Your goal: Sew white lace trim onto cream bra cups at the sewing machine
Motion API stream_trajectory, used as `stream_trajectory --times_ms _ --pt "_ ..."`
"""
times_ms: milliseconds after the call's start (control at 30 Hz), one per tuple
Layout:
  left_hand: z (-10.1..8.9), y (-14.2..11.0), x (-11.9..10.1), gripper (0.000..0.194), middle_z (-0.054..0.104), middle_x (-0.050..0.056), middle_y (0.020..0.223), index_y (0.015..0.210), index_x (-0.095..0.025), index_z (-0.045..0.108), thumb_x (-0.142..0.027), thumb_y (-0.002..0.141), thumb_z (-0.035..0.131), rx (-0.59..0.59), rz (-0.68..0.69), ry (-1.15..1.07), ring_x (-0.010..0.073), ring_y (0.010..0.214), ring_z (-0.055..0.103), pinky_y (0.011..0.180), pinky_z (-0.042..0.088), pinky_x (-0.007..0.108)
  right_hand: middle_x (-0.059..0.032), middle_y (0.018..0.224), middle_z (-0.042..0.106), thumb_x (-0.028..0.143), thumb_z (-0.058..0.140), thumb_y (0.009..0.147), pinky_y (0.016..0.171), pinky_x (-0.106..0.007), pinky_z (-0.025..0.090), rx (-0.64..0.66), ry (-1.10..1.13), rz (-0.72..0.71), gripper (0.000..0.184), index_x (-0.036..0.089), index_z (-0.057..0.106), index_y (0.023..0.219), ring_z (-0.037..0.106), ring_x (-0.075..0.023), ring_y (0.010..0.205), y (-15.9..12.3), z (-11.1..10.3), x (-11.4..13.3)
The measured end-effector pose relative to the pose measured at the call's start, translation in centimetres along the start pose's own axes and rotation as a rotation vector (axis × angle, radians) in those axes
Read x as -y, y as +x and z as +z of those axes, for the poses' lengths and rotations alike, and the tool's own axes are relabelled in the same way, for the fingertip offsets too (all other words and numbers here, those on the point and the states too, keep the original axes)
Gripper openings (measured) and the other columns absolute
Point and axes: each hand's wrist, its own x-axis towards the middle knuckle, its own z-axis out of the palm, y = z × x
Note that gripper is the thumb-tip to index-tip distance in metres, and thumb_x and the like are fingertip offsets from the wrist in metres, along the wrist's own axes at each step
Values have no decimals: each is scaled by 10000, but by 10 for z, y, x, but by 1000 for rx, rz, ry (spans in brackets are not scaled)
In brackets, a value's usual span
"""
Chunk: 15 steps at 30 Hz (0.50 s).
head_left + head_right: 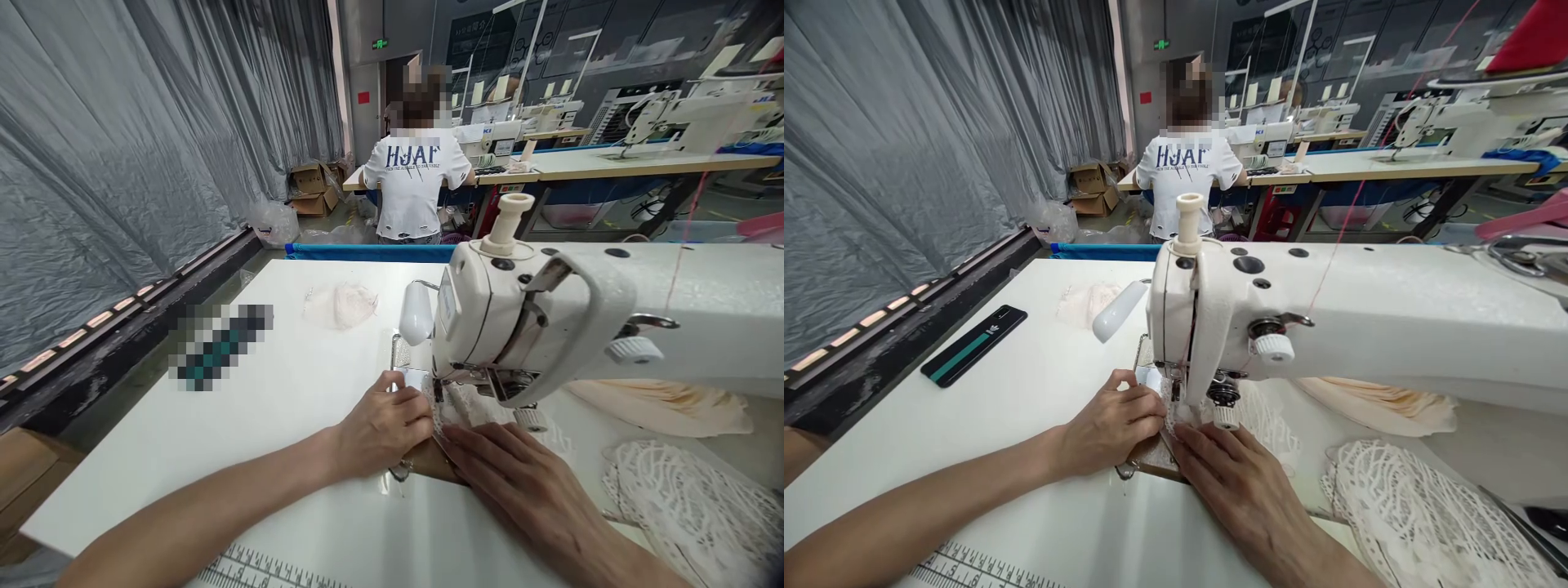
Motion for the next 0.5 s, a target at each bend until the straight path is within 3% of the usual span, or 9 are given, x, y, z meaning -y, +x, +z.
stream_trajectory --times_ms 267,500 --pt "-5 1 -5 304 607 16 844 1105 -143 514 -39 824 456 55 -65 -24 121 785 548 848 307 351 -97 1001 691 217 487 921 687 -325 464 -73 32 29 211 118 623 1047 606 -191 829 6 -2 3" --pt "-5 0 -4 259 612 17 862 1068 -154 545 -56 841 464 69 -76 -53 119 790 556 856 295 362 -157 1062 666 455 382 937 696 -367 496 -8 -27 71 467 71 586 1107 610 -224 820 4 -3 2"
